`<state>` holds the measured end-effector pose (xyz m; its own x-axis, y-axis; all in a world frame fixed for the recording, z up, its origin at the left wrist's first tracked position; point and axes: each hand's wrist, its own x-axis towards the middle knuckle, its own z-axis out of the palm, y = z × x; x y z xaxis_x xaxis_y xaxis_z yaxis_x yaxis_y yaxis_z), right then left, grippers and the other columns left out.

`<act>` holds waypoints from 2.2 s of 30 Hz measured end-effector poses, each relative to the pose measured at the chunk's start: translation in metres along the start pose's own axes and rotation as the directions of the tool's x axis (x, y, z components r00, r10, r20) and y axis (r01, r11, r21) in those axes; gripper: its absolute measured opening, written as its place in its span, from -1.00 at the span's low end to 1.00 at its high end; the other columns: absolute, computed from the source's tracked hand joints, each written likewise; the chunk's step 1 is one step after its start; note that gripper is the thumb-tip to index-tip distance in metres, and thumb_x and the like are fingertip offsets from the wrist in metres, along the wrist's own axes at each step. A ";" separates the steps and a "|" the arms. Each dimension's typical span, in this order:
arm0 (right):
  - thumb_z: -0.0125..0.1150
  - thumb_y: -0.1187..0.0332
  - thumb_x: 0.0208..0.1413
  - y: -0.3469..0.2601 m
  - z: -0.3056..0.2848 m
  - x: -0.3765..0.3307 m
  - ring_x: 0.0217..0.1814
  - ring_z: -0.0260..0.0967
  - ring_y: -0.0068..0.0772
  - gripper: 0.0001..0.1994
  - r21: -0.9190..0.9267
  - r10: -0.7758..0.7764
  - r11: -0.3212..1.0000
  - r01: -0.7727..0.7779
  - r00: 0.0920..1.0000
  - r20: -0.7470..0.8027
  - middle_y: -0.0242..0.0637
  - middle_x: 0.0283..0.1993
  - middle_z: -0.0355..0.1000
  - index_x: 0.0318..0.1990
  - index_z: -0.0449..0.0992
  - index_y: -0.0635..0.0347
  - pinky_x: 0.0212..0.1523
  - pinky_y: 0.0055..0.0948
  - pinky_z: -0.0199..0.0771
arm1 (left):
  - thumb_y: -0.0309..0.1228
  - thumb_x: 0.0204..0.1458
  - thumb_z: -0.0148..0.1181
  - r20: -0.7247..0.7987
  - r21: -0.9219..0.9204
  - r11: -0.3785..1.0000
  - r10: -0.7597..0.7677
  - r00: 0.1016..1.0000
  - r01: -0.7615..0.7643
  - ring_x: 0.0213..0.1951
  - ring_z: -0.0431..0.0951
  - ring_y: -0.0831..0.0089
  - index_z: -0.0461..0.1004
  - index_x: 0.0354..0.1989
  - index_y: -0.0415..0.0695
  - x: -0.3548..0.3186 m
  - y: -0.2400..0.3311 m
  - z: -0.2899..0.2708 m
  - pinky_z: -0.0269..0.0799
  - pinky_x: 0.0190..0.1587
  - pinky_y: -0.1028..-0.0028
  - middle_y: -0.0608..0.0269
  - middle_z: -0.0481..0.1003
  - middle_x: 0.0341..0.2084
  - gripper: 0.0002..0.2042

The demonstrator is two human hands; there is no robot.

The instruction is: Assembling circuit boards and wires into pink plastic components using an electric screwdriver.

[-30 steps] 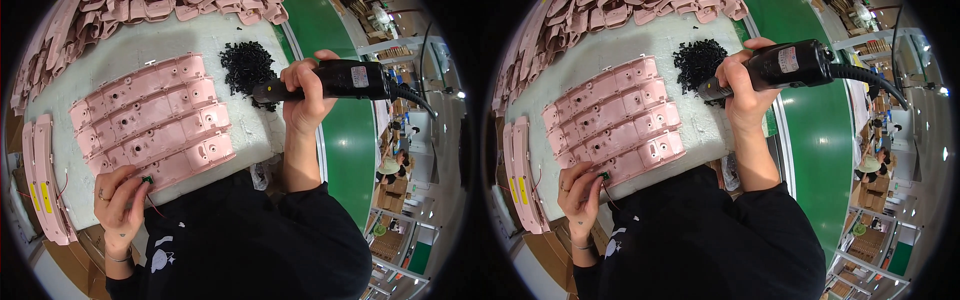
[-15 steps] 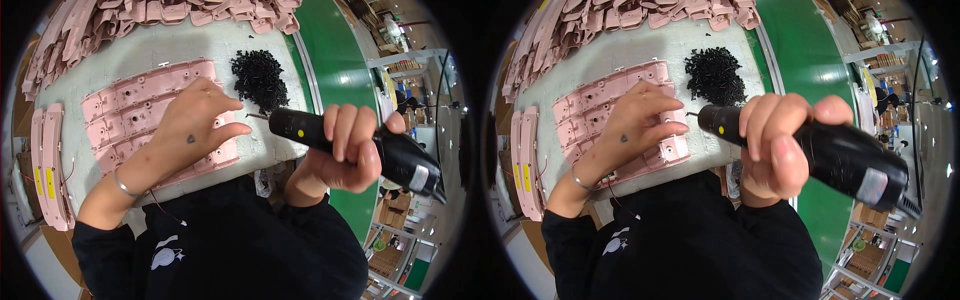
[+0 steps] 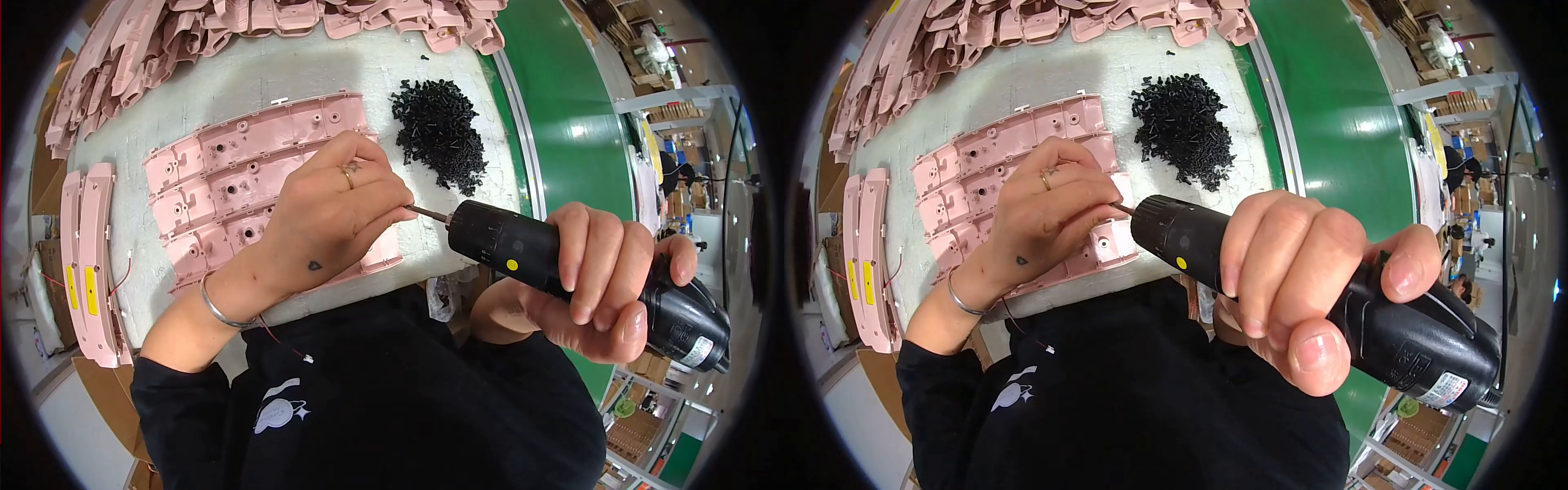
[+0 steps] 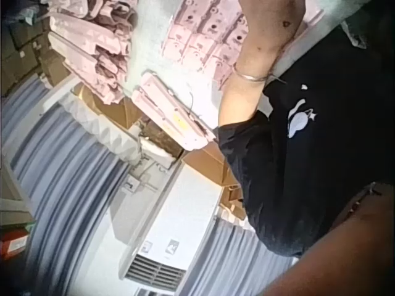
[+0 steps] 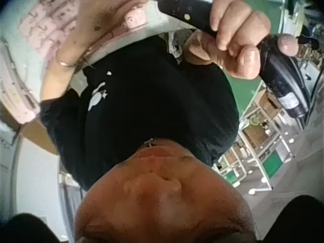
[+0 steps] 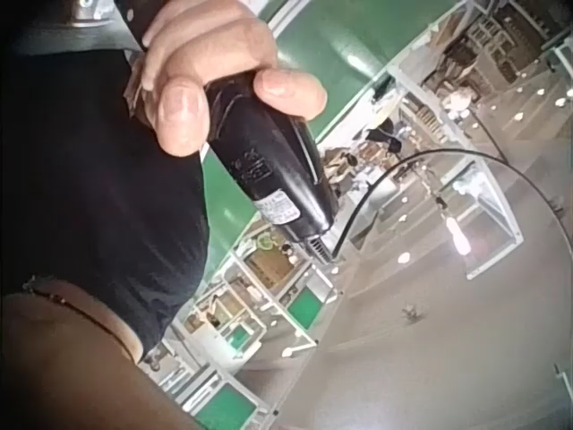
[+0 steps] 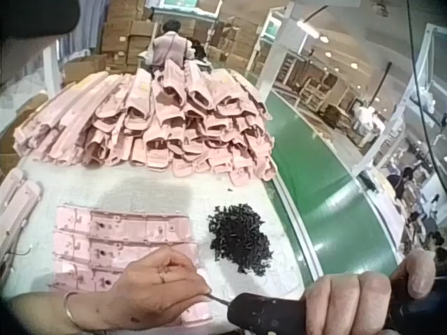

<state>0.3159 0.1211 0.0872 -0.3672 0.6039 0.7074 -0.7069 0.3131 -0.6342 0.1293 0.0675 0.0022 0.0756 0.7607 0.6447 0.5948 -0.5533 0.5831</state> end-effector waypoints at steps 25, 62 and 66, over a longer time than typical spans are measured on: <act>0.30 0.48 0.01 0.084 0.095 -0.033 -0.66 0.30 -0.69 -0.55 0.234 0.082 0.945 -0.229 0.857 0.509 -0.54 -0.57 0.39 0.02 0.24 -0.05 -0.58 -0.69 0.37 | -0.47 -0.34 0.42 -0.202 0.355 0.818 -0.405 0.892 0.452 -0.09 0.50 0.24 0.57 -0.48 -0.19 -0.160 0.039 -0.093 0.45 -0.08 0.32 0.30 0.58 -0.38 -0.80; 0.33 0.38 0.00 0.088 0.119 -0.019 -0.65 0.24 -0.75 -0.61 0.171 0.117 0.948 -0.270 0.793 0.598 -0.61 -0.58 0.31 -0.08 0.25 -0.03 -0.56 -0.75 0.31 | -0.48 -0.32 0.42 -0.224 0.142 0.890 -0.399 0.889 0.434 -0.15 0.50 0.26 0.57 -0.44 -0.12 -0.170 0.025 -0.077 0.43 -0.16 0.35 0.34 0.57 -0.38 -0.79; 0.30 0.42 -0.03 0.081 0.126 -0.026 -0.67 0.23 -0.78 -0.64 0.248 0.030 0.956 -0.156 0.894 0.447 -0.62 -0.61 0.33 -0.10 0.30 0.00 -0.58 -0.79 0.31 | -0.47 -0.32 0.44 -0.293 0.040 0.898 -0.408 0.865 0.437 -0.18 0.49 0.25 0.57 -0.47 -0.13 -0.164 0.032 -0.081 0.45 -0.17 0.39 0.34 0.59 -0.40 -0.80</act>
<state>0.1918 0.0382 0.0571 -0.6200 0.2216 0.7526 -0.7683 0.0230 -0.6397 0.0706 -0.1023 -0.0446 -0.4118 0.7840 0.4645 0.5996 -0.1507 0.7860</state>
